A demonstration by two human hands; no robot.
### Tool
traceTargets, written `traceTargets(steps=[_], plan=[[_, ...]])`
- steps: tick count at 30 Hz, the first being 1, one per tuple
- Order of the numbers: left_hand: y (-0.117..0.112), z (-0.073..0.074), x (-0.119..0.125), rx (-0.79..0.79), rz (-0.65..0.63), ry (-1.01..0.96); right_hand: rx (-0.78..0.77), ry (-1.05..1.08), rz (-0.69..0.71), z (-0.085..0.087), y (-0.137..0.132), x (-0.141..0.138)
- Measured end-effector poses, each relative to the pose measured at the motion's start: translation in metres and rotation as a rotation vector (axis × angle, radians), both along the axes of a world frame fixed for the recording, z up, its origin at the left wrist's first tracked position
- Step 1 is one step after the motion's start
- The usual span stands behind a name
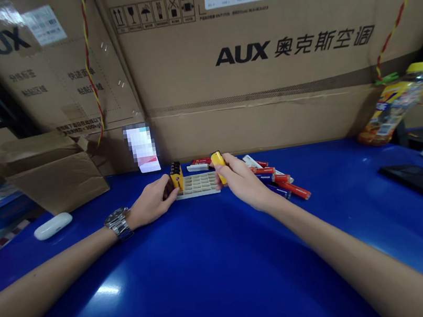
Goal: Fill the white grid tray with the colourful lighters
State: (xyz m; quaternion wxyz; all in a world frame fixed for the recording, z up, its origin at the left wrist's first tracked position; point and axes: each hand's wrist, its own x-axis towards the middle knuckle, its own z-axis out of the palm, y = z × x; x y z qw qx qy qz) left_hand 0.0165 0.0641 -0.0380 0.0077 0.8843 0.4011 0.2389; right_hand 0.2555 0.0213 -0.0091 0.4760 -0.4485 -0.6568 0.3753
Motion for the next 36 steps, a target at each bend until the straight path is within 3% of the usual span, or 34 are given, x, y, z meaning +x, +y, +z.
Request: traceTargets(steps=[3, 6, 11, 18, 23, 36], plan=[[0.0, 0.0, 0.0, 0.014, -0.008, -0.006, -0.113, 0.249, 0.05, -0.004, -0.001, -0.006], [0.001, -0.001, -0.001, 0.017, -0.008, -0.005, -0.147, 0.338, 0.046, -0.008, -0.002, -0.012], [0.001, -0.001, -0.001, -0.006, 0.001, 0.006, -0.172, 0.319, 0.08, -0.017, -0.002, -0.016], [0.002, -0.002, -0.001, -0.005, 0.003, -0.001, -0.281, 0.353, -0.016, -0.021, -0.007, -0.025], [0.003, -0.003, -0.002, 0.001, -0.009, -0.011, -0.259, 0.259, -0.117, -0.024, -0.01, -0.033], [0.001, -0.001, -0.001, -0.02, 0.009, 0.011, -0.323, 0.309, -0.069, -0.022, -0.012, -0.033]])
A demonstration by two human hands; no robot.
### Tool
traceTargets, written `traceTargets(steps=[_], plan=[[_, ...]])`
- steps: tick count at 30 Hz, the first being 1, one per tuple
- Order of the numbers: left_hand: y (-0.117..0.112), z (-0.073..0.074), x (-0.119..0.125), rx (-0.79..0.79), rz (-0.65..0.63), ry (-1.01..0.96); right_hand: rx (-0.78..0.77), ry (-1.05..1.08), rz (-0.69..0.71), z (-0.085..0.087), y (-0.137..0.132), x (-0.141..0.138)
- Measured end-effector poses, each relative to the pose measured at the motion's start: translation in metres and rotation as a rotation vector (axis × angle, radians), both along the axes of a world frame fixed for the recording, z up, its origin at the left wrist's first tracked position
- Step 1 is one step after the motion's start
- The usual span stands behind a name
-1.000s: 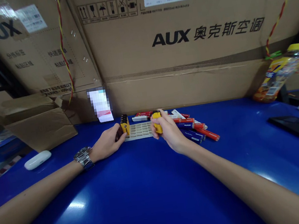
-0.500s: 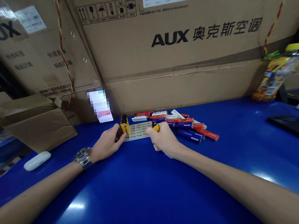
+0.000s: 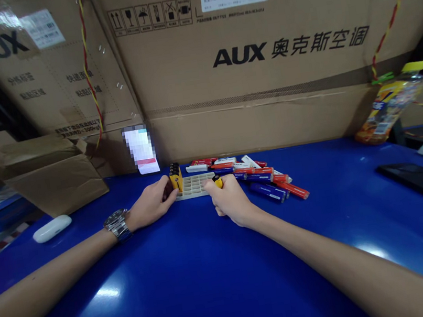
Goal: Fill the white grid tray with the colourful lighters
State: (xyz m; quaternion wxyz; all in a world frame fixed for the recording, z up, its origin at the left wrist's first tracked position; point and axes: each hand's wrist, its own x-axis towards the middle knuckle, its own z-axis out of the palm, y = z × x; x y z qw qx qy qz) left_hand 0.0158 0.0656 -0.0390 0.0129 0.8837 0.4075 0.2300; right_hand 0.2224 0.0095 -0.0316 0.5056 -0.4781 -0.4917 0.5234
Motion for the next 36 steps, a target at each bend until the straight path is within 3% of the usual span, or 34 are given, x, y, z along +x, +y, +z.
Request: traceTargets(steps=[10, 36], plan=[[-0.0018, 0.0009, 0.0002, -0.016, 0.008, 0.007, 0.118, -0.119, -0.031, -0.0059, 0.0012, 0.0003], [-0.0032, 0.0018, 0.0021, 0.071, 0.042, 0.025, 0.122, -0.07, 0.028, -0.0055, 0.0019, 0.0]])
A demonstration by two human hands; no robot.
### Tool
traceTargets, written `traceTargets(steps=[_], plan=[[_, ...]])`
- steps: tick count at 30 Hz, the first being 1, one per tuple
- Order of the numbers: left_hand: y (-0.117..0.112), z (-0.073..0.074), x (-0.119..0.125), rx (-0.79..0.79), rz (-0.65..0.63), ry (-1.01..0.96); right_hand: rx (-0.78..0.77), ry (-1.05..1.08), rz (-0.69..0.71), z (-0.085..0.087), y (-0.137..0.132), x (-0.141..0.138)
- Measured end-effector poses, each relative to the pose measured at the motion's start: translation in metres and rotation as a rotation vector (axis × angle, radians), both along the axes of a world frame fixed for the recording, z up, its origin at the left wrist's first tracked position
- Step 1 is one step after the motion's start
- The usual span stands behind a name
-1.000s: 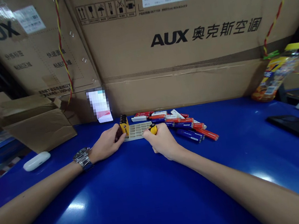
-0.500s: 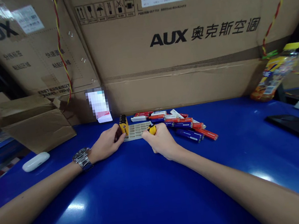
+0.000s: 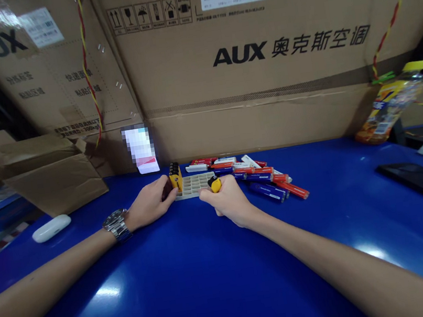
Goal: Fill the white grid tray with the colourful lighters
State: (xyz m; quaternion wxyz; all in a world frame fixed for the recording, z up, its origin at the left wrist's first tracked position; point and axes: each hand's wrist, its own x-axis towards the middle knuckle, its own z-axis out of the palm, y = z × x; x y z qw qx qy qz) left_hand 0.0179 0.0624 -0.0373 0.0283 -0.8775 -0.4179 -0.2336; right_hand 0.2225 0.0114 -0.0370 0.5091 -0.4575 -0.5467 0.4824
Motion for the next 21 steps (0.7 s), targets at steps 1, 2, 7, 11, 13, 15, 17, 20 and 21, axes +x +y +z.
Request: traceTargets(steps=[1, 2, 7, 11, 13, 15, 17, 20, 21], plan=[[0.0, 0.0, 0.0, 0.012, 0.011, -0.024, 0.009, 0.006, 0.019, -0.001, 0.0, 0.0], [-0.001, 0.0, -0.001, 0.027, 0.026, -0.061, 0.019, 0.008, 0.035, -0.001, 0.0, 0.001], [-0.005, 0.004, 0.0, 0.188, 0.006, -0.261, 0.092, 0.052, 0.066, 0.0, -0.001, 0.002], [-0.021, 0.012, 0.009, 0.217, -0.149, -0.308, 0.199, 0.15, 0.115, 0.005, -0.001, 0.002], [-0.032, 0.016, 0.017, 0.139, -0.208, -0.311, 0.198, 0.153, 0.134, 0.006, -0.002, 0.001], [-0.043, 0.02, 0.025, 0.027, -0.258, -0.318, 0.217, 0.079, 0.142, 0.006, -0.005, -0.002], [-0.051, 0.022, 0.031, -0.04, -0.288, -0.318, 0.291, -0.041, 0.162, 0.006, -0.009, -0.005], [-0.057, 0.023, 0.035, -0.058, -0.286, -0.33, 0.413, -0.174, 0.198, 0.01, -0.015, -0.007], [-0.057, 0.022, 0.035, -0.07, -0.27, -0.343, 0.425, -0.197, 0.201, 0.011, -0.016, -0.007]])
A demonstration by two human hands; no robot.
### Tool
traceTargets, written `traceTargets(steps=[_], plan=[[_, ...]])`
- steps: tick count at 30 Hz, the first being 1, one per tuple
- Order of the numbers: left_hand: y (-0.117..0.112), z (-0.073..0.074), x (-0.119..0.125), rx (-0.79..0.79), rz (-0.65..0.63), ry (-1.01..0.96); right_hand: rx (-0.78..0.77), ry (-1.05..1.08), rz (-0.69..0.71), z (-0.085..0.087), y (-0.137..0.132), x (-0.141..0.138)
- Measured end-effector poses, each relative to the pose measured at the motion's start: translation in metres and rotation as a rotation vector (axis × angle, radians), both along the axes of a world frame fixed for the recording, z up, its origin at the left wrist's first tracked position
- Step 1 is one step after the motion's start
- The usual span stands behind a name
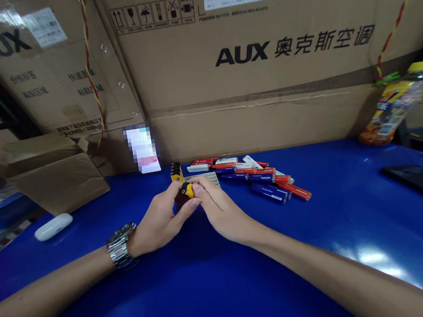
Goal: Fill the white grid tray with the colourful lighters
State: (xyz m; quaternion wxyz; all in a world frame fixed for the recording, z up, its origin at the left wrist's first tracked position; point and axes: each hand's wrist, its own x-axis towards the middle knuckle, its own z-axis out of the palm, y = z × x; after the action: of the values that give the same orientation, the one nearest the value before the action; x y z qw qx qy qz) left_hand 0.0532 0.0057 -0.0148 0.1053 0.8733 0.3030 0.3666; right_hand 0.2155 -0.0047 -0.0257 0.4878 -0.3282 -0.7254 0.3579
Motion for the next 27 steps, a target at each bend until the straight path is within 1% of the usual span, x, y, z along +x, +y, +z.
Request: traceTargets(steps=[5, 9, 12, 14, 16, 19, 21, 23, 25, 27], plan=[[0.011, -0.001, -0.005, -0.144, 0.078, -0.075, 0.021, -0.123, -0.044, 0.006, 0.004, 0.006], [0.023, -0.001, -0.01, -0.141, 0.136, -0.138, 0.113, -0.202, -0.155, 0.005, 0.011, 0.015], [0.03, 0.001, -0.014, -0.114, 0.203, -0.152, 0.135, -0.231, -0.261, 0.002, 0.019, 0.026], [0.035, 0.002, -0.018, -0.055, 0.227, -0.122, 0.14, -0.229, -0.32, 0.0, 0.025, 0.034], [0.04, 0.001, -0.023, 0.04, 0.227, -0.058, 0.151, -0.264, -0.383, 0.001, 0.029, 0.041], [0.047, -0.001, -0.03, 0.188, 0.199, 0.052, 0.186, -0.371, -0.512, 0.005, 0.032, 0.048], [0.051, -0.002, -0.034, 0.249, 0.182, 0.109, 0.198, -0.427, -0.592, 0.007, 0.033, 0.05], [0.053, -0.003, -0.037, 0.259, 0.168, 0.147, 0.203, -0.466, -0.633, 0.008, 0.033, 0.052], [0.054, -0.002, -0.039, 0.209, 0.162, 0.154, 0.222, -0.516, -0.638, 0.008, 0.034, 0.054], [0.054, -0.002, -0.04, 0.143, 0.168, 0.125, 0.276, -0.616, -0.652, 0.006, 0.037, 0.057]])
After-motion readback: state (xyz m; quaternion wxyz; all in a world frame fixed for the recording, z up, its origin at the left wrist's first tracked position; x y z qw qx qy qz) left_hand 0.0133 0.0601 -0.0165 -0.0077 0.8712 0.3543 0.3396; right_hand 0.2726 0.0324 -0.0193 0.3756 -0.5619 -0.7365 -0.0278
